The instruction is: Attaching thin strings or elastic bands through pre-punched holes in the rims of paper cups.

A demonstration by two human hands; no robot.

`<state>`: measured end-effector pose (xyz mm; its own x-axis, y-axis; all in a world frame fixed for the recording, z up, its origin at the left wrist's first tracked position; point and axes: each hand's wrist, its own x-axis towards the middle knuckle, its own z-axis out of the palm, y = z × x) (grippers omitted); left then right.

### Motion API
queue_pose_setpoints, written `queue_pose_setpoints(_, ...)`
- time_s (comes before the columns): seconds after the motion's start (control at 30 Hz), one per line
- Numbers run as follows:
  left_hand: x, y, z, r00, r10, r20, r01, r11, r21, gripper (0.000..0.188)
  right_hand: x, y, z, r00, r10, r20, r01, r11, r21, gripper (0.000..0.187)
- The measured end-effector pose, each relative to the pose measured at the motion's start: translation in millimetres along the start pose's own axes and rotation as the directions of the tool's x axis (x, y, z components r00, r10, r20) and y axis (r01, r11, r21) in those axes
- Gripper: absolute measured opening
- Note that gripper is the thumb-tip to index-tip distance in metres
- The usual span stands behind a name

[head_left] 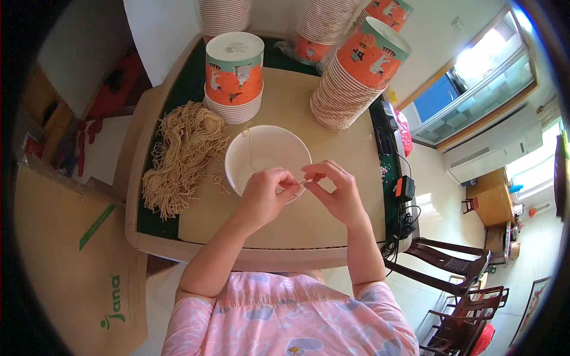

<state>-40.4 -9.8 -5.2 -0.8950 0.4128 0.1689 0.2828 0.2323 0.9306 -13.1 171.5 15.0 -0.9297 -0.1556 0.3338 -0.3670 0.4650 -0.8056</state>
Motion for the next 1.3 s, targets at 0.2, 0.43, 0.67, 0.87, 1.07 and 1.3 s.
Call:
queue_pose_setpoints(0.2,0,-3,0,0.998,0.057,-0.023,-0.055,0.996,0.069,0.009,5,2,-7,0.993,-0.100,0.058,0.109,0.973,-0.205,0.011)
queue_pose_setpoints(0.43,0,-10,-2,0.998,0.065,-0.006,-0.064,0.989,0.131,0.016,1,8,3,0.997,-0.070,0.032,0.076,0.967,-0.242,0.004)
queue_pose_setpoints(0.67,7,-3,-13,0.959,-0.048,0.280,0.008,0.990,0.142,0.045,-11,15,16,0.998,0.063,-0.009,-0.063,0.987,-0.150,0.004)
queue_pose_setpoints(0.87,8,-19,-3,0.996,-0.074,0.050,0.081,0.984,-0.157,0.033,-15,13,19,0.994,0.107,0.036,-0.101,0.987,-0.129,0.006)
queue_pose_setpoints(1.07,3,-12,-19,0.979,0.134,0.155,-0.161,0.971,0.178,0.013,-17,18,19,0.994,0.099,0.037,-0.094,0.988,-0.120,0.006)
queue_pose_setpoints(1.3,-4,-2,-18,0.925,0.294,0.241,-0.375,0.813,0.445,0.011,-15,19,19,0.989,0.140,0.039,-0.138,0.989,-0.042,0.006)
